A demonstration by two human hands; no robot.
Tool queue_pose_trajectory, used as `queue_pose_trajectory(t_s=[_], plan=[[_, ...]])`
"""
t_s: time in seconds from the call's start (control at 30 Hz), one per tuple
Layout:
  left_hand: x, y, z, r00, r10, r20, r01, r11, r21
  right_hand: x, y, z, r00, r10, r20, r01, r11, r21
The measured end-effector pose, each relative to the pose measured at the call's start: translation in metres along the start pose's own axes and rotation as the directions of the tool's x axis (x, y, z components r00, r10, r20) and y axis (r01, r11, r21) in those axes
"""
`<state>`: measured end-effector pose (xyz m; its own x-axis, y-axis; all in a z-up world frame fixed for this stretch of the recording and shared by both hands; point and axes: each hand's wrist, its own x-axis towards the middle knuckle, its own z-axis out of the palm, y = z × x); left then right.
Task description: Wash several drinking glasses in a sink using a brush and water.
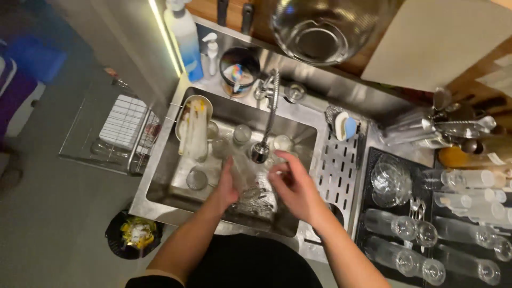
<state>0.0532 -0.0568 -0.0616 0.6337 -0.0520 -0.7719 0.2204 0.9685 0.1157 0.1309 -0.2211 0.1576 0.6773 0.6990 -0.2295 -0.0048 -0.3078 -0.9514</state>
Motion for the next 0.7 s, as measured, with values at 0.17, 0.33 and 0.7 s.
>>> queue_pose_trajectory(t_s=[0.17, 0.33, 0.7], plan=[[0.035, 0.010, -0.069, 0.984, -0.074, 0.165, 0.056, 0.992, 0.110, 0.173, 0.017, 0.085, 0.982, 0.000, -0.191, -0.048, 0.968, -0.247], [0.005, 0.037, -0.073, 0.942, -0.155, 0.299, 0.091, 0.972, 0.218, 0.316, 0.070, 0.076, 0.755, -0.546, -0.362, 0.167, 0.695, -0.700], [-0.088, 0.102, 0.010, 0.782, 0.412, 0.468, -0.569, 0.165, 0.805, 0.140, -0.139, -0.004, 0.947, -0.213, -0.239, 0.167, 0.965, -0.200]])
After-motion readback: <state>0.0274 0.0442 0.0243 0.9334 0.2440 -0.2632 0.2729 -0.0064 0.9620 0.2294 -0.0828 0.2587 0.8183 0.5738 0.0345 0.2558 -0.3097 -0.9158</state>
